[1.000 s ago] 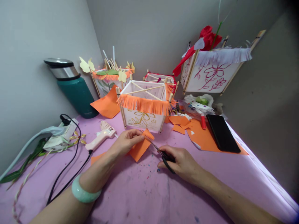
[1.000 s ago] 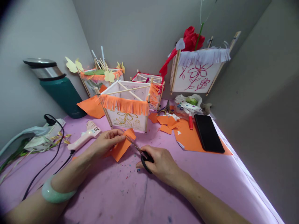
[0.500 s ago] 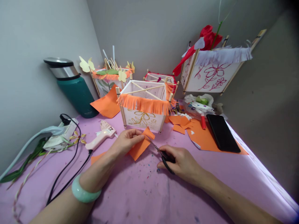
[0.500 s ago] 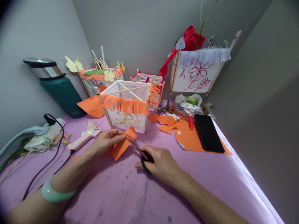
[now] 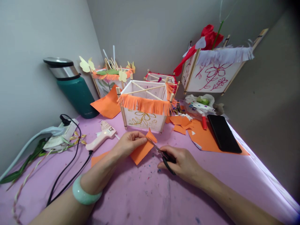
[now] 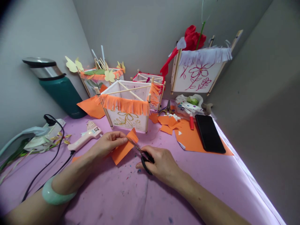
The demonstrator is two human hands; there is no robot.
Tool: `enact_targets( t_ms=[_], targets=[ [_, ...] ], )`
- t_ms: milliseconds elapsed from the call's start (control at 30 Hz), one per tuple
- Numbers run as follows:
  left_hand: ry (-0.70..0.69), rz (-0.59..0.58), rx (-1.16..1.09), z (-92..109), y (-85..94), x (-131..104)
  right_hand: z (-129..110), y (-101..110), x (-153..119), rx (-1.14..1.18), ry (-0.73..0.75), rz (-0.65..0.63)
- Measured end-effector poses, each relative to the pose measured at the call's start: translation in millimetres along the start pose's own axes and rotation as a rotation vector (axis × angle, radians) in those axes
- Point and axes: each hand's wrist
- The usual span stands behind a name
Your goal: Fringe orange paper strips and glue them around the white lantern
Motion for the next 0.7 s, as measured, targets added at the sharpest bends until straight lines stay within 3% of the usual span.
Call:
enact_targets(
  t_ms=[700],
  targets=[
    [0.02,-0.052,0.012,0.0,-3.1,-0.3,-2.3,-3.0,-1.1,0.008,0.007,0.027]
  ],
)
Point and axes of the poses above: each hand's wrist, its own x-axis towards the middle knuckle, its own y-axis out of the back of the hand, z = x × y, and after that the axes turned 11 degrees about z, right-handed
